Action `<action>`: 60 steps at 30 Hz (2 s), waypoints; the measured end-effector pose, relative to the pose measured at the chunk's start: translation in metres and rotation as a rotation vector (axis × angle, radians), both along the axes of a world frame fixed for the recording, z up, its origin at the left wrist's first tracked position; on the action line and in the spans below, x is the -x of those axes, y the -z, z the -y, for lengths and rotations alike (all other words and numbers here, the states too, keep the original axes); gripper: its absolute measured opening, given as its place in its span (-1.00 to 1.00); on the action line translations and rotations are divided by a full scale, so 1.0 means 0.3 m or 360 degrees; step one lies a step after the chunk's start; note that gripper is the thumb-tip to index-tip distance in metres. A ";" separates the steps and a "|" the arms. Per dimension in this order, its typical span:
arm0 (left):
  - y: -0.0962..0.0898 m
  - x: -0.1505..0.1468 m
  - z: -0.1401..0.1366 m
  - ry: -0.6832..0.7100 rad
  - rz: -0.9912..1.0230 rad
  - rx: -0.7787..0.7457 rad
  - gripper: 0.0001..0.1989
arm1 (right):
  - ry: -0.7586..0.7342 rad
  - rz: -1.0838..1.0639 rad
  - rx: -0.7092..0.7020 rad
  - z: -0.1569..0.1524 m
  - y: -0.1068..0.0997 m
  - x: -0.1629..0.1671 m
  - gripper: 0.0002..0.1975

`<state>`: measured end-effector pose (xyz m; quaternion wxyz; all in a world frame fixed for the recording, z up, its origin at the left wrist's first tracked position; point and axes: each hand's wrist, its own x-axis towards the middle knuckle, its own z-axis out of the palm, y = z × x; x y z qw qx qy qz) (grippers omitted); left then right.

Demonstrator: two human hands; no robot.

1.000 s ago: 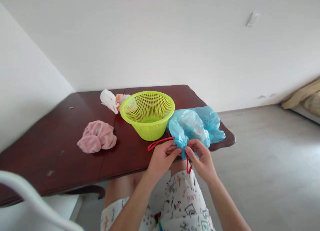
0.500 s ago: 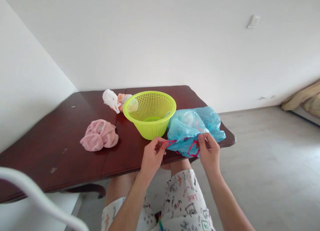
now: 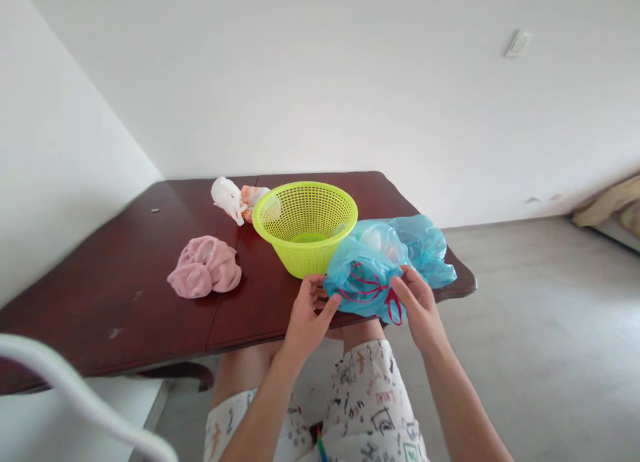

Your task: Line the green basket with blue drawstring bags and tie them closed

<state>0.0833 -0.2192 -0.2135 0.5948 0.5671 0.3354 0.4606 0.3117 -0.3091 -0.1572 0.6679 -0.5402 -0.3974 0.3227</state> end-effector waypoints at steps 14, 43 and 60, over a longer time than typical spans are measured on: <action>-0.040 -0.069 0.038 0.0300 0.0225 0.0081 -0.45 | -0.0371 0.0380 0.0171 -0.002 -0.005 0.042 -0.59; -0.195 -0.033 0.092 -0.0075 -0.0703 -0.0772 -0.75 | -0.0132 0.0196 -0.0007 -0.018 -0.168 0.077 -0.58; -0.240 0.182 -0.077 -0.0720 -0.0695 -0.0939 -0.58 | 0.0270 0.0651 0.0173 0.059 -0.060 -0.187 -0.78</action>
